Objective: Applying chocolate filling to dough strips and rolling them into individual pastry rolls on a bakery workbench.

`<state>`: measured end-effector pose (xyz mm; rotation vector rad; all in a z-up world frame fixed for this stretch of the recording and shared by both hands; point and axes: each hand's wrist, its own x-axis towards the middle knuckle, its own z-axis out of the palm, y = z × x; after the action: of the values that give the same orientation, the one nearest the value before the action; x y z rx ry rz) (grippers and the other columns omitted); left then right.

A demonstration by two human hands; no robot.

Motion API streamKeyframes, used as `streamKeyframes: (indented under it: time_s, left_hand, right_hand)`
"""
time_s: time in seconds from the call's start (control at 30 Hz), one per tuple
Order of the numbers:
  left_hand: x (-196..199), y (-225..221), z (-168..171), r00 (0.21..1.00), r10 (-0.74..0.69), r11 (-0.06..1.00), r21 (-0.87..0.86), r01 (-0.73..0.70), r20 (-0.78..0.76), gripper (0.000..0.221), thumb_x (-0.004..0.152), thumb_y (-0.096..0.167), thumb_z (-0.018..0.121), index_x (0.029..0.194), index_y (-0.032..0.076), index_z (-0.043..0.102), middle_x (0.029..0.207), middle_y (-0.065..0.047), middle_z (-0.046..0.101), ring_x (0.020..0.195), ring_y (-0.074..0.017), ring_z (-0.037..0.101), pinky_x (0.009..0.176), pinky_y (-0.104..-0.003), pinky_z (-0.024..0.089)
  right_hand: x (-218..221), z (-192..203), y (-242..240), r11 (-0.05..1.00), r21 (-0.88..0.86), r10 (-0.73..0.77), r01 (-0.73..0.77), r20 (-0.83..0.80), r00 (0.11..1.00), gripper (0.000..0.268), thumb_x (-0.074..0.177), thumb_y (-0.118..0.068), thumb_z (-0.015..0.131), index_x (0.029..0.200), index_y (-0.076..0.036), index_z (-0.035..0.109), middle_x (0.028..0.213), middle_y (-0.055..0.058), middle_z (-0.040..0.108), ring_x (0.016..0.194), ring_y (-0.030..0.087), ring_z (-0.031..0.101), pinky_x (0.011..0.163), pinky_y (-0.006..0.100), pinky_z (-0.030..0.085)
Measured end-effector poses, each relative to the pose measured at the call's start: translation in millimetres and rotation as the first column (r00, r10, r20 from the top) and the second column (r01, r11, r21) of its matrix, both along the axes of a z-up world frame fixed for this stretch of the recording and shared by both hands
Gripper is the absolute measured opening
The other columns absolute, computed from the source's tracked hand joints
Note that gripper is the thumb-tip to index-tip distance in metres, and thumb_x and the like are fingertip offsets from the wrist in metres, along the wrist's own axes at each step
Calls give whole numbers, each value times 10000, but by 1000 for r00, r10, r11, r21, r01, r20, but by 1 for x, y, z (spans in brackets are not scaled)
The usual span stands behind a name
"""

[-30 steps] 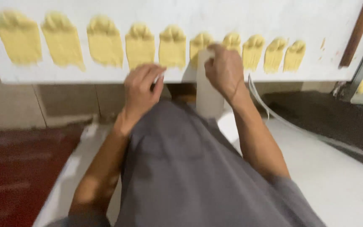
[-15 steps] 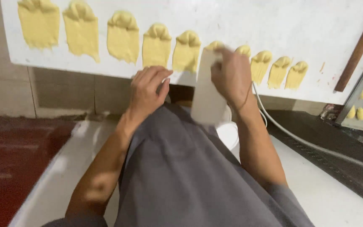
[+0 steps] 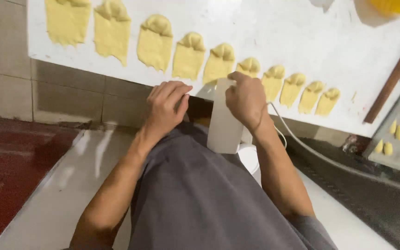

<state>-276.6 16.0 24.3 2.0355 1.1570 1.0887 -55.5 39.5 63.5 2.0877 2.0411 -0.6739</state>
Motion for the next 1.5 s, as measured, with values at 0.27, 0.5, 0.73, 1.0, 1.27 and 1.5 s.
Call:
streamKeyframes:
  time_s: [0.27,0.5,0.73,1.0,1.27,1.5]
  left_hand:
    - [2,-13,8,999,50,998,-31,-49,16,135,915,21,551,978,27,670,925,-85,658,825,-232,615,658,-329,428]
    - [8,-33,18,996,88,996,-10,-89,-32,143,935,13,537,989,22,670,927,-79,640,825,-224,600,634,-319,408]
    - [24,-54,27,999,48,971,-237,-45,5,142,942,60,541,1038,39,644,951,-101,618,838,-293,601,704,-374,456]
    - [22,-35,16,992,-125,970,-207,126,17,343,916,-22,540,1257,-45,564,1365,-125,500,1216,-273,550,1028,-355,466]
    - [-28,5,-8,883,-466,808,-377,453,63,449,935,100,542,1361,-16,459,1365,-141,495,1184,-309,564,812,-429,553]
    - [-51,42,-7,750,-658,673,-392,628,71,503,943,108,535,1402,-32,385,1462,-174,383,1272,-334,490,780,-427,540]
  right_hand:
    - [-22,23,-8,987,-110,-134,117,-154,979,428,753,1,450,1130,67,641,996,250,683,893,380,664,739,430,531]
    - [-22,5,-5,995,67,-68,76,-110,992,397,765,132,440,1077,44,670,574,113,651,389,101,525,271,196,356]
    - [-6,24,-3,992,125,16,18,-268,963,286,772,-12,558,1042,41,635,660,173,560,604,317,486,511,427,375]
    - [-35,25,18,980,134,-87,149,-385,919,277,846,8,502,1082,36,645,536,81,598,361,122,358,377,290,297]
    - [-83,19,14,957,-159,-258,242,-87,962,401,783,-34,447,1123,5,657,902,193,712,791,323,674,693,402,526]
    - [-107,20,27,978,66,-199,199,-1,980,326,762,-3,498,1011,12,709,548,125,643,382,205,521,391,362,444]
